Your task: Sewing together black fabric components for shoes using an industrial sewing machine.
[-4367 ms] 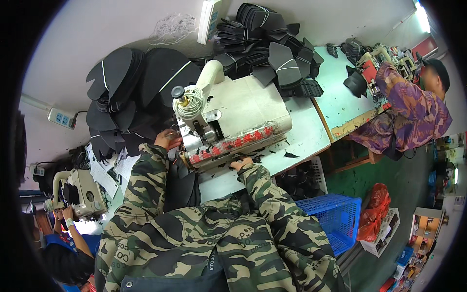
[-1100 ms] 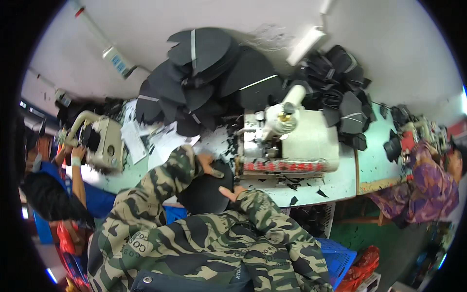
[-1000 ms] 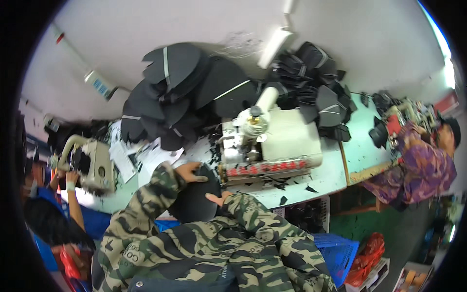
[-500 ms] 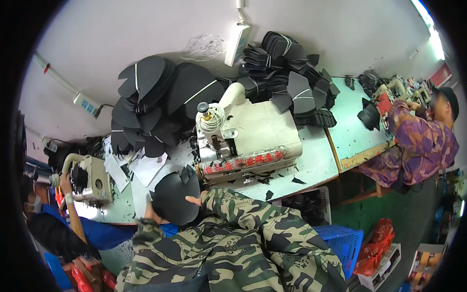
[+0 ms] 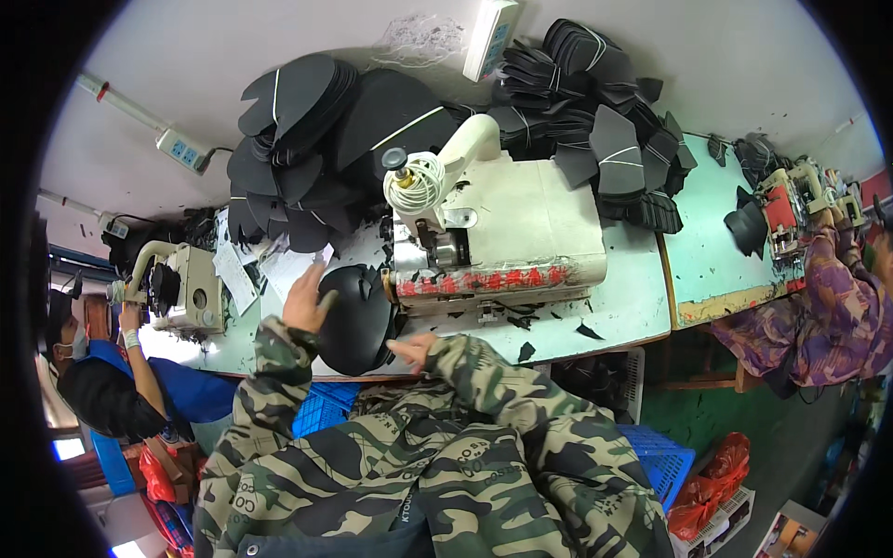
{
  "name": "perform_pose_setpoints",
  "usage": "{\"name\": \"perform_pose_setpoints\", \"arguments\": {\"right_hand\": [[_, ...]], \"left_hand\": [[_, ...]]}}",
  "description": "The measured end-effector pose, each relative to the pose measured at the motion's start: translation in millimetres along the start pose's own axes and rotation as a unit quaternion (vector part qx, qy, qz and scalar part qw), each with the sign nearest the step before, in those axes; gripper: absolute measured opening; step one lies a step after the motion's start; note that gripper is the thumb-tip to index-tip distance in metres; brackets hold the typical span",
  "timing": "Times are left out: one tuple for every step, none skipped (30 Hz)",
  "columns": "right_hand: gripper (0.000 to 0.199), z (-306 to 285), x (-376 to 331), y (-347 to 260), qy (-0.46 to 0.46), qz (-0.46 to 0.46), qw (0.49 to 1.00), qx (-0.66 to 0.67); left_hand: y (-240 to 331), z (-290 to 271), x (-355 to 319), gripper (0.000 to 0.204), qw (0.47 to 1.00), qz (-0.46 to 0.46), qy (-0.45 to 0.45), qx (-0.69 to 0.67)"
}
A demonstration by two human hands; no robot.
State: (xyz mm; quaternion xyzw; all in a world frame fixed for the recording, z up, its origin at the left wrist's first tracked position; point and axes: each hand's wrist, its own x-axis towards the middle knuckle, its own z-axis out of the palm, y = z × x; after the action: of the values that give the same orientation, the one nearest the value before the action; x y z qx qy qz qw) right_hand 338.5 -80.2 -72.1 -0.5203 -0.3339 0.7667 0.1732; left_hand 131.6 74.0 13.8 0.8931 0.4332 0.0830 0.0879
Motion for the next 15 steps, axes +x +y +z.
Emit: {"name": "perform_pose_setpoints", "arguments": {"right_hand": [[0.068, -8, -11, 7, 0.021, -0.007, 1.0, 0.019], [0.062, -15, -21, 14, 0.043, -0.014, 0.998, 0.037], [0.062, -22, -33, 18, 0.075, -0.027, 0.995, 0.063], [0.061, -29, -43, 22, 0.105, -0.04, 0.99, 0.086], [0.063, -37, -49, 28, 0.122, -0.046, 0.986, 0.1], [0.065, -41, -58, 31, 0.154, -0.046, 0.981, 0.111], [0.066, -46, -64, 37, 0.191, -0.05, 0.976, 0.09], [0.067, -50, -69, 41, 0.225, -0.054, 0.97, 0.069], [0.062, -50, -79, 36, 0.25, -0.06, 0.966, 0.037], [0.062, -49, -83, 32, 0.255, -0.058, 0.964, 0.039], [0.058, -48, -84, 30, 0.321, -0.13, 0.937, -0.053], [0.055, -46, -86, 25, 0.379, -0.198, 0.892, -0.145], [0.048, -40, -92, 10, 0.422, -0.234, 0.868, -0.116], [0.048, -37, -94, -4, 0.426, -0.233, 0.866, -0.116], [0.045, -35, -92, -19, 0.462, -0.257, 0.833, -0.163]], "left_hand": [[3, -4, 10, 0.053, 0.998, 0.028, -0.052, 0.029], [5, -7, 16, 0.052, 0.991, 0.058, -0.103, 0.058], [2, -5, 21, 0.052, 0.991, 0.07, -0.104, 0.053], [-3, -3, 22, 0.044, 0.988, 0.064, -0.127, 0.058], [-7, -1, 24, 0.037, 0.985, 0.058, -0.149, 0.063], [-6, 1, 24, 0.037, 0.985, 0.068, -0.151, 0.058], [-5, 3, 24, 0.033, 0.987, 0.076, -0.127, 0.062], [-5, 4, 24, 0.03, 0.989, 0.082, -0.103, 0.066], [0, 1, 23, 0.026, 0.989, 0.085, -0.095, 0.076], [3, -2, 23, 0.026, 0.989, 0.089, -0.095, 0.073], [5, -5, 23, 0.025, 0.987, 0.085, -0.103, 0.085], [7, -7, 22, 0.025, 0.986, 0.08, -0.111, 0.096], [9, -10, 22, 0.025, 0.986, 0.083, -0.11, 0.094], [11, -12, 22, 0.024, 0.985, 0.11, -0.089, 0.096], [10, -13, 20, 0.023, 0.984, 0.133, -0.069, 0.099]]}}
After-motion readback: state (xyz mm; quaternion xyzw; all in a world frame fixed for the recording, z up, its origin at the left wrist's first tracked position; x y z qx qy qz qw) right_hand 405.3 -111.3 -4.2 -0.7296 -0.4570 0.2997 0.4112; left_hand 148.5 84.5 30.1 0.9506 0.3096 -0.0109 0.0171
